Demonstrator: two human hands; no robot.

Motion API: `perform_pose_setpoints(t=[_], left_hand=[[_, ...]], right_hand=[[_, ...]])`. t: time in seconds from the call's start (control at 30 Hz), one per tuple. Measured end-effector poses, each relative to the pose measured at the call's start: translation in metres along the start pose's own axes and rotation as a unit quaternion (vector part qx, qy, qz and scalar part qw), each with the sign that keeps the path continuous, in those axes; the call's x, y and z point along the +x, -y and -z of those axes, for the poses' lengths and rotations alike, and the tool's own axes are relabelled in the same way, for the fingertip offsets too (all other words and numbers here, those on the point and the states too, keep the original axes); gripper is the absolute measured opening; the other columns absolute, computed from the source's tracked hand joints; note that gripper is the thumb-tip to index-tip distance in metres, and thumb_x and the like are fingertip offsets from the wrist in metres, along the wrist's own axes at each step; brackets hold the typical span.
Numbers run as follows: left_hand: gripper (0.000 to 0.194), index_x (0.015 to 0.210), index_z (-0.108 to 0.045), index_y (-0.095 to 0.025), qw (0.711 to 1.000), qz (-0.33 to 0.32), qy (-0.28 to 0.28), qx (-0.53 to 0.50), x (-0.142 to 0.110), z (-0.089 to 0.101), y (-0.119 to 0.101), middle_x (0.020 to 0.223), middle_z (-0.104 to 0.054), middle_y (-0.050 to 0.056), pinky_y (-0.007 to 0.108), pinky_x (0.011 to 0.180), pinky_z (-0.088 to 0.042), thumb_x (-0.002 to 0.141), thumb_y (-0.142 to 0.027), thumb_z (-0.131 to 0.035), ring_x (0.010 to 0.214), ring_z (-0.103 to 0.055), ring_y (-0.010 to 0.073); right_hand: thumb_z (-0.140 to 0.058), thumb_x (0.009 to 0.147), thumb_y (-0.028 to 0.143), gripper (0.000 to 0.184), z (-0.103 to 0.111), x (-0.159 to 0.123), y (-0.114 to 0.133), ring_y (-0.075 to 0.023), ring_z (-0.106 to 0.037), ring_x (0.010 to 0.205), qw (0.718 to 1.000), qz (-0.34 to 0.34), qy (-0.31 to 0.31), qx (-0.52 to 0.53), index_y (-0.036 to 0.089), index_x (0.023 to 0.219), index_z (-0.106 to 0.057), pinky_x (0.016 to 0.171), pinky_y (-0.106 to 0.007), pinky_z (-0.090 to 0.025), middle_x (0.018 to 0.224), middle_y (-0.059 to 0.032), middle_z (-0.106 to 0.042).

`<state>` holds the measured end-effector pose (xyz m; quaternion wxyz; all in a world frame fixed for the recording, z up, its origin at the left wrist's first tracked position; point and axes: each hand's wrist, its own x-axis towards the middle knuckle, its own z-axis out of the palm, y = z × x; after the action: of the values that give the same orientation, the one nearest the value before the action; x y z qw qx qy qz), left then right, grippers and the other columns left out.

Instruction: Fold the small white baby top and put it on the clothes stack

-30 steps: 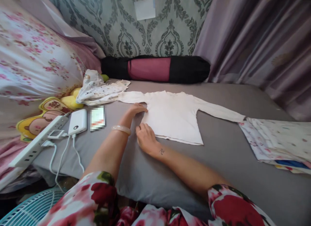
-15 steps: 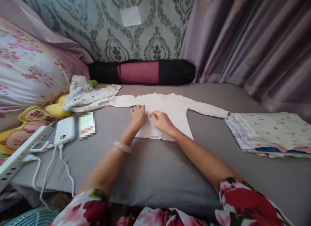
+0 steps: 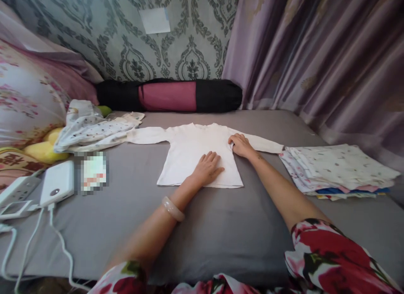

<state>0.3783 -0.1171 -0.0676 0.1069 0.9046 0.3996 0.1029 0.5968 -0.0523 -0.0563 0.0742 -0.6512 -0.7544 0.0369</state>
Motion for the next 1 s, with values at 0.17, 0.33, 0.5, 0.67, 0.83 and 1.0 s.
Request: perform_pose_setpoints(t=[0.17,0.33,0.5,0.67,0.83,1.0], left_hand=[[0.06,0.146,-0.037,-0.012,0.999,0.016,-0.001,0.038,-0.004,-0.013,-0.003,0.155,-0.032,0.017,0.048,0.118,-0.021,0.1,-0.05,-0.028,0.145,-0.026,0.0304],[0.061,0.149,-0.035,-0.024,0.998,-0.025,0.006,0.049,-0.009,-0.012,-0.001,0.158,-0.028,0.014,0.054,0.118,-0.018,0.099,-0.056,-0.024,0.147,-0.021,0.0315],[0.056,0.149,-0.034,-0.029,0.994,-0.104,0.028,0.029,-0.022,-0.005,-0.005,0.159,-0.026,0.01,0.054,0.119,-0.014,0.1,-0.052,-0.022,0.148,-0.02,0.0271],[0.056,0.147,-0.037,-0.028,0.984,-0.161,0.063,-0.038,-0.039,0.006,-0.02,0.158,-0.03,0.008,0.049,0.12,-0.013,0.099,-0.054,-0.029,0.148,-0.02,0.0251],[0.044,0.124,-0.061,-0.024,0.972,-0.155,0.068,-0.165,-0.022,0.021,-0.01,0.132,-0.062,0.006,0.033,0.107,-0.04,0.101,-0.043,-0.028,0.124,-0.055,0.02],[0.035,0.125,-0.056,-0.014,0.993,0.063,-0.071,-0.068,0.002,0.021,0.036,0.131,-0.059,0.015,0.037,0.106,-0.04,0.096,-0.026,-0.04,0.122,-0.054,0.024]], right_hand=[[-0.04,0.081,0.0,0.032,-0.002,0.005,-0.012,-0.0234,-0.05,0.103,0.998,0.065,-0.019,-0.005,0.018,0.095,-0.062,0.085,-0.032,-0.034,0.106,-0.0095,-0.061],[-0.039,0.087,0.004,0.028,-0.001,0.007,-0.018,-0.0229,-0.048,0.102,0.993,0.114,-0.03,-0.025,0.019,0.09,-0.063,0.084,-0.032,-0.032,0.103,-0.0083,-0.061],[-0.039,0.09,0.008,0.028,0.0,0.006,-0.015,-0.0234,-0.047,0.097,0.994,0.094,-0.016,-0.047,0.019,0.092,-0.065,0.08,-0.032,-0.032,0.1,-0.0101,-0.061],[-0.04,0.089,0.009,0.031,0.001,0.007,0.013,-0.0265,-0.049,0.104,0.996,0.057,-0.028,-0.066,0.016,0.096,-0.069,0.088,-0.037,-0.034,0.107,-0.0143,-0.062],[-0.036,0.089,0.009,0.045,-0.012,0.016,0.057,-0.0237,-0.046,0.124,0.998,0.067,-0.018,0.014,0.012,0.129,-0.055,0.103,-0.034,-0.034,0.136,-0.0135,-0.053],[-0.03,0.098,0.034,0.054,-0.029,0.022,0.079,-0.0289,-0.023,0.144,0.998,-0.008,0.022,0.053,0.007,0.145,-0.037,0.115,-0.044,-0.021,0.156,-0.018,-0.028]])
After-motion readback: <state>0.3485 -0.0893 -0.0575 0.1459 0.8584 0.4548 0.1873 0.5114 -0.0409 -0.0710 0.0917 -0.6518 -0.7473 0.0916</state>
